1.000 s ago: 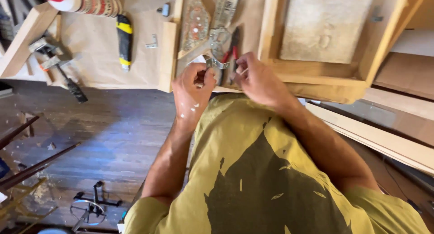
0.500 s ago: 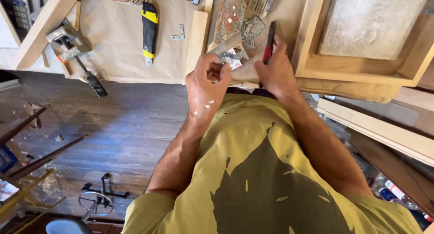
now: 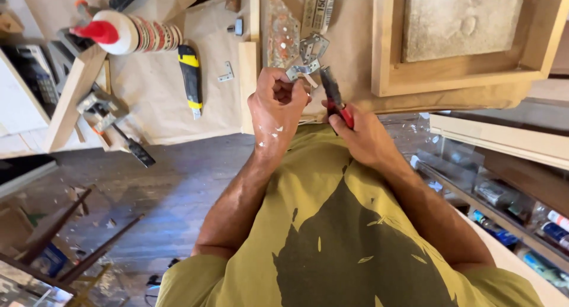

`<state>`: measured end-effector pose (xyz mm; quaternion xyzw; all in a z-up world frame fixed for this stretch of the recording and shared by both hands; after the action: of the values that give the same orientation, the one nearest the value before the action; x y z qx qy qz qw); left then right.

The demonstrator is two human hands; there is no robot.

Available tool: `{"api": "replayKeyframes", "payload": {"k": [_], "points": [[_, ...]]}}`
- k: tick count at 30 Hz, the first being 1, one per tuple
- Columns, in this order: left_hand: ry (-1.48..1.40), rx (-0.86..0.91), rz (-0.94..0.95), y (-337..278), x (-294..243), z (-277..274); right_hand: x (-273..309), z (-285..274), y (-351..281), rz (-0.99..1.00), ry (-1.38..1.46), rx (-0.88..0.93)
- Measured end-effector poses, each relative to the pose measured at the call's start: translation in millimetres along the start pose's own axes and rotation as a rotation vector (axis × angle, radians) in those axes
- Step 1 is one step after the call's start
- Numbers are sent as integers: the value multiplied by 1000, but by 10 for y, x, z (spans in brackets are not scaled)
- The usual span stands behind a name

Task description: Preparing metal brackets using pliers and positioning them on a wooden frame for assembly.

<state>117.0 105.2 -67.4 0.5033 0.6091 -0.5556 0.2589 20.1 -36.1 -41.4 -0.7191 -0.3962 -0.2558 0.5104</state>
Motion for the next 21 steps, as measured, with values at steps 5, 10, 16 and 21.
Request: {"api": "replayKeyframes", "payload": {"k": [5, 10, 16, 21], "points": [[7, 22, 67, 57, 11, 80, 14, 0, 52, -127, 30, -30], [52, 51, 97, 54, 62, 138, -180, 43, 45, -137, 4, -47], [-244, 169, -22, 9, 127, 254, -418, 95, 21, -153, 0, -75], [-522, 236, -63, 15, 244, 332, -432, 154, 11, -145, 52, -114]]}}
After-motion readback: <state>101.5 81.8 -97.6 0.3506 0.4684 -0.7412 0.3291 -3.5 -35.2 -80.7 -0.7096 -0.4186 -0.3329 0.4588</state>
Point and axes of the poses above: each hand's wrist, its own y-axis towards the middle knuckle, its own z-axis out of the palm, x = y × z, the point moved 2 cm from there along y, towards the middle knuckle, and after that the axes turned 12 degrees about -z, right-handed, at the moved point
